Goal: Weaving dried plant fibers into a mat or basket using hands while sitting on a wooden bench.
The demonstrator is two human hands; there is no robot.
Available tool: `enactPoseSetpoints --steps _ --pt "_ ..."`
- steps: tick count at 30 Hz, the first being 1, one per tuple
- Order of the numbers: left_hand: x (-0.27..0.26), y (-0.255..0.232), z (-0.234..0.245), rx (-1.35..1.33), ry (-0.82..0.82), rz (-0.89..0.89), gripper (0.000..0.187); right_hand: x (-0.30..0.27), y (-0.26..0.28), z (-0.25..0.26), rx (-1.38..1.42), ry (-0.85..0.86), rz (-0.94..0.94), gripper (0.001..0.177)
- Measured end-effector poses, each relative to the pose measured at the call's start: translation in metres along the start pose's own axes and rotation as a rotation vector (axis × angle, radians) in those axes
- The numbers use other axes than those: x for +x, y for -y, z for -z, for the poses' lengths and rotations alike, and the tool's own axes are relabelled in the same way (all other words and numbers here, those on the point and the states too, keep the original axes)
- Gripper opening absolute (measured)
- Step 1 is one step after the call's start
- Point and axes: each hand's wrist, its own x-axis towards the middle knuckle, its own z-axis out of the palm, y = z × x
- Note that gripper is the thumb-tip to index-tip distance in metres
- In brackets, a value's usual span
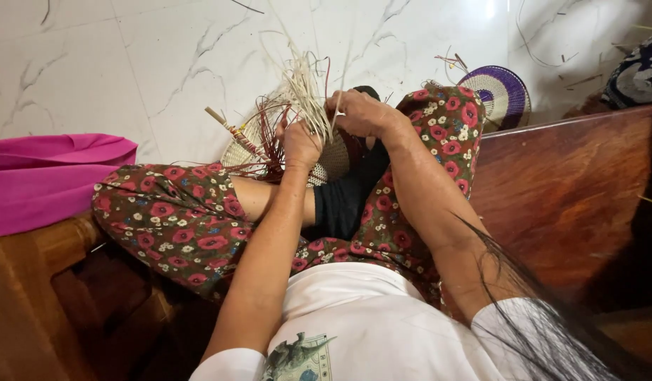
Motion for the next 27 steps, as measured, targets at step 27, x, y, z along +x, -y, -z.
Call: enactPoseSetpoints --steps 27 --pt "0.016 0.024 -0.012 -0.378 0.244 -0.022 0.034 -0.023 0.019 0.025 0.227 0.023 -0.156 0.021"
